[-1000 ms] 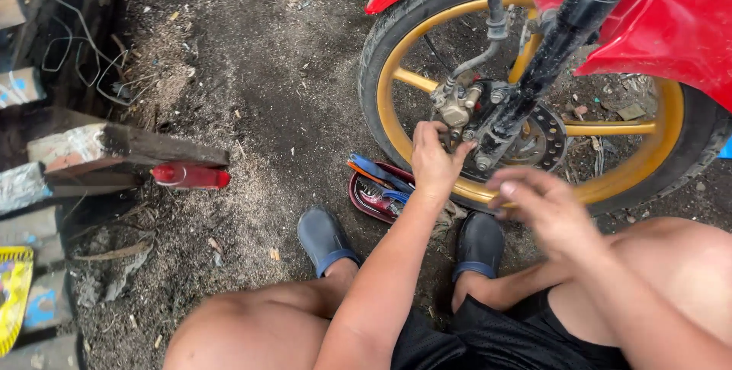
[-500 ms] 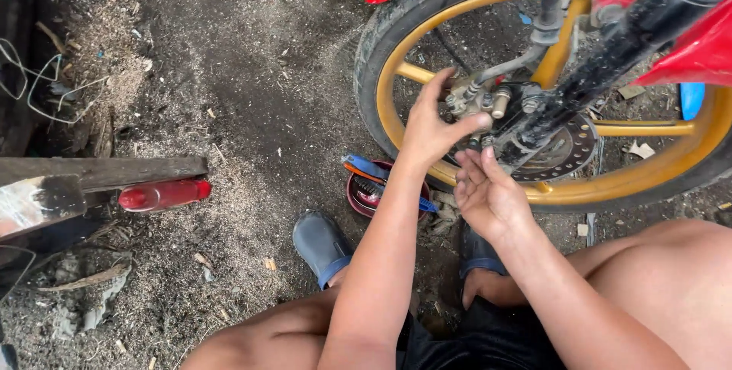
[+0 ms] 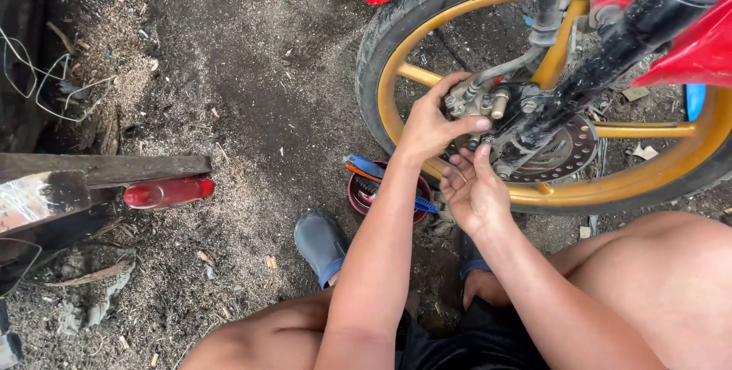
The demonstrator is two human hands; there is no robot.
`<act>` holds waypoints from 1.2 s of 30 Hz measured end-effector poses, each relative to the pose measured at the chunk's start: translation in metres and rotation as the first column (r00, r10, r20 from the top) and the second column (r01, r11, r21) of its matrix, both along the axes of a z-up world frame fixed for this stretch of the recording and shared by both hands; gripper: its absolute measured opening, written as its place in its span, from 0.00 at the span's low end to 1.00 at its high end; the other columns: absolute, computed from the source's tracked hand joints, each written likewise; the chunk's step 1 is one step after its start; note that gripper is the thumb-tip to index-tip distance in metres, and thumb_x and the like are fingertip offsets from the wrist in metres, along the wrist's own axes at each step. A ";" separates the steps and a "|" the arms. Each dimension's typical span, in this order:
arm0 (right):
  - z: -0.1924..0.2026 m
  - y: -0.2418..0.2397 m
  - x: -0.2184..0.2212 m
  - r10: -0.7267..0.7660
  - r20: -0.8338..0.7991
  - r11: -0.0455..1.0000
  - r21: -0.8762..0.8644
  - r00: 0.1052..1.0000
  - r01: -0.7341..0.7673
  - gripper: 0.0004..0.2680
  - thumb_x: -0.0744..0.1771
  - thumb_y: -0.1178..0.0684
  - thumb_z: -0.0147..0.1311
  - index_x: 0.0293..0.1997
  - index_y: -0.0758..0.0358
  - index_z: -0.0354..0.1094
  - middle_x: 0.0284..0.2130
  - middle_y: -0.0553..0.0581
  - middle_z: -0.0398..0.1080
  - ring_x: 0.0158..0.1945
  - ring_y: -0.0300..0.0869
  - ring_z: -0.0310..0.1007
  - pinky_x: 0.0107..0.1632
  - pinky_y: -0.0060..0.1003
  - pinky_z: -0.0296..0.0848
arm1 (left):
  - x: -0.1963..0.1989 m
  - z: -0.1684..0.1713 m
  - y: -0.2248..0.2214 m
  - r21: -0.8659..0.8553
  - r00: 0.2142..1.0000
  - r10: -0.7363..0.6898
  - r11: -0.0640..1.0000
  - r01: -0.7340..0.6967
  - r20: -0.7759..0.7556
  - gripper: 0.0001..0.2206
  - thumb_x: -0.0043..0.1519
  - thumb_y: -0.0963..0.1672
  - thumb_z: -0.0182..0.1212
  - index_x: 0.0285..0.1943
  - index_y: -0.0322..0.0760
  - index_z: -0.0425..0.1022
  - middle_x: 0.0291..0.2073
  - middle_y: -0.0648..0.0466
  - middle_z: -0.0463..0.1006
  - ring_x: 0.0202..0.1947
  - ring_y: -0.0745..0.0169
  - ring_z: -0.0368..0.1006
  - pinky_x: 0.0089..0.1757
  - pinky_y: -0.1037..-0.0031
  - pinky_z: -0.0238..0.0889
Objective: Tightening or loosening bolts on a motorcycle brake caliper using hand tools like a socket wrench.
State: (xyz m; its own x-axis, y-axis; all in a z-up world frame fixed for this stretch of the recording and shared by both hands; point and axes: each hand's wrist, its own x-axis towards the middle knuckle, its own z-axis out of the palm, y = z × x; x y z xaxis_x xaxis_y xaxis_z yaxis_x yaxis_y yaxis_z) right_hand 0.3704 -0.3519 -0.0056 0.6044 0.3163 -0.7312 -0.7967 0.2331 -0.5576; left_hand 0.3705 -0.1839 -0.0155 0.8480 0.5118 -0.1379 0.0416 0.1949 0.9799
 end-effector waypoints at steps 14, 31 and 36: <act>-0.029 -0.006 0.003 0.010 0.034 1.000 0.022 0.999 -0.011 0.17 0.73 0.29 0.52 0.47 0.51 0.75 0.36 0.53 0.83 0.35 0.48 0.87 0.40 0.41 0.87 | 0.017 -0.049 -0.007 -0.319 0.935 0.115 0.948 -0.002 0.336 0.40 0.48 0.41 0.93 0.73 0.40 0.79 0.59 0.48 0.82 0.58 0.60 0.78 0.58 0.67 0.77; -0.047 -0.006 0.015 0.208 -0.008 0.967 0.155 0.978 -0.204 0.26 0.64 0.18 0.56 0.46 0.51 0.71 0.31 0.48 0.68 0.40 0.47 0.81 0.46 0.47 0.84 | -0.047 0.035 -0.031 0.085 0.807 0.527 0.847 -0.525 -0.267 0.27 0.73 0.59 0.56 0.57 0.32 0.77 0.42 0.39 0.81 0.50 0.35 0.81 0.52 0.44 0.70; -0.040 -0.022 0.018 0.356 0.001 0.915 0.201 0.934 -0.349 0.24 0.68 0.19 0.55 0.47 0.52 0.73 0.33 0.50 0.73 0.41 0.48 0.82 0.47 0.52 0.83 | -0.063 0.059 -0.072 0.186 0.766 0.440 0.897 -0.401 -0.469 0.23 0.72 0.57 0.53 0.37 0.42 0.83 0.31 0.44 0.85 0.45 0.38 0.83 0.50 0.49 0.72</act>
State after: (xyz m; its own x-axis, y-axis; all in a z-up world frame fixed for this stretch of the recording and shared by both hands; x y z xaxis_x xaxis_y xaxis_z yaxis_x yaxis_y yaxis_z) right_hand 0.3883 -0.3735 -0.0454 0.4025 0.6427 -0.6519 -0.8652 0.0344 -0.5003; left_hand 0.3078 -0.2556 0.0432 0.3751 0.8257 -0.4214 0.4457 0.2380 0.8630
